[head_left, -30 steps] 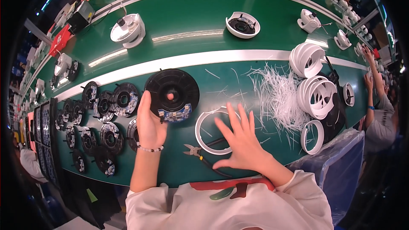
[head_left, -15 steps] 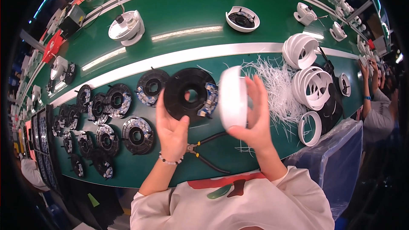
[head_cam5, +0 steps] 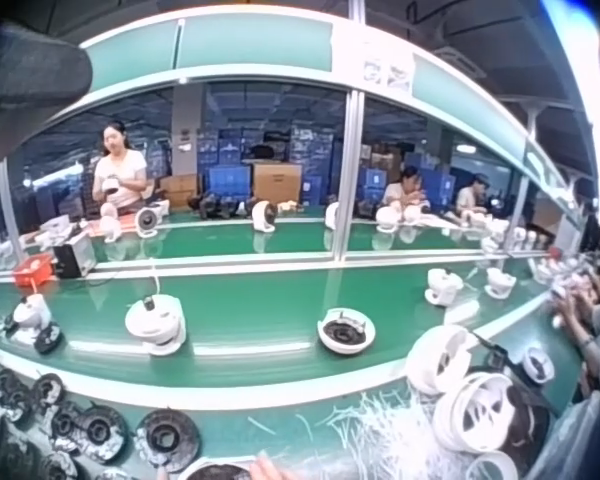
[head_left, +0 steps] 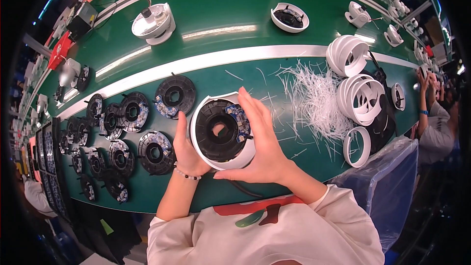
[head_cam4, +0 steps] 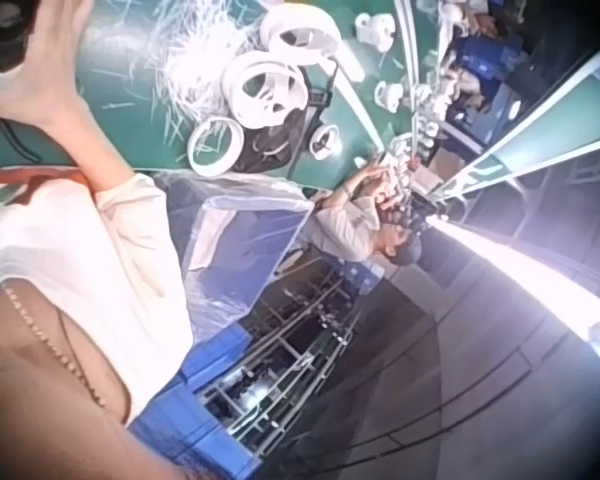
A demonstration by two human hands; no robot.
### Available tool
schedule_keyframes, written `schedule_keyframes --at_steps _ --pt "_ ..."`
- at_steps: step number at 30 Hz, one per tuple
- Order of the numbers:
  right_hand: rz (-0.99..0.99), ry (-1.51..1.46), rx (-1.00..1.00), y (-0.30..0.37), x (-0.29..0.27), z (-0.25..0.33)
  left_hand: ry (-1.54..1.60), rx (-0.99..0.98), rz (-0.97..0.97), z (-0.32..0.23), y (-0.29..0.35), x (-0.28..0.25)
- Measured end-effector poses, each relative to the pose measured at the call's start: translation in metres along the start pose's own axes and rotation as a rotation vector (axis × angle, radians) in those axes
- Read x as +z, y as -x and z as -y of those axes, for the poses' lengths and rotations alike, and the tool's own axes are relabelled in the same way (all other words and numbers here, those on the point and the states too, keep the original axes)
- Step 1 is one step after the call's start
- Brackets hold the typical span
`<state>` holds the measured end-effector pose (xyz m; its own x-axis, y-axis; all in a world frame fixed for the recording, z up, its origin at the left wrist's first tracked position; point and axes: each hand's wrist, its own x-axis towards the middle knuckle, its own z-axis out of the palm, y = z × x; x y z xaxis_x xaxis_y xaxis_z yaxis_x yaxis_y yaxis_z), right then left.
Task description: Assembling circular LED light fixtures by fitting circuit boards and internal components into plastic housings on a production line.
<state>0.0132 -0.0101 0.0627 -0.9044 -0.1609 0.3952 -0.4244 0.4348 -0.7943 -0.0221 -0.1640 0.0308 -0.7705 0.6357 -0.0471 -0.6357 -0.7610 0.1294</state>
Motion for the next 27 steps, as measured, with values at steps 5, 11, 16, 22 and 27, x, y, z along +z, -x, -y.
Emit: schedule_keyframes --at_steps 5,11,16,22,27 --pt "-0.016 -0.074 -0.055 -0.003 -0.011 0.000 -0.003 0.045 0.030 0.000 0.000 -0.002" --pt "-0.052 0.064 -0.079 -0.001 -0.005 0.012 -0.105 0.119 0.062 0.008 -0.001 0.011" --pt "0.006 0.105 -0.132 -0.005 -0.015 0.010 -0.346 0.198 -0.173 0.012 -0.004 0.025" --pt "0.110 0.003 -0.117 -0.012 -0.020 0.005 -0.324 0.192 -0.191 0.017 -0.004 0.027" --pt "0.092 0.071 -0.178 -0.014 -0.019 0.004 -0.294 0.188 -0.101 0.021 -0.004 0.030"
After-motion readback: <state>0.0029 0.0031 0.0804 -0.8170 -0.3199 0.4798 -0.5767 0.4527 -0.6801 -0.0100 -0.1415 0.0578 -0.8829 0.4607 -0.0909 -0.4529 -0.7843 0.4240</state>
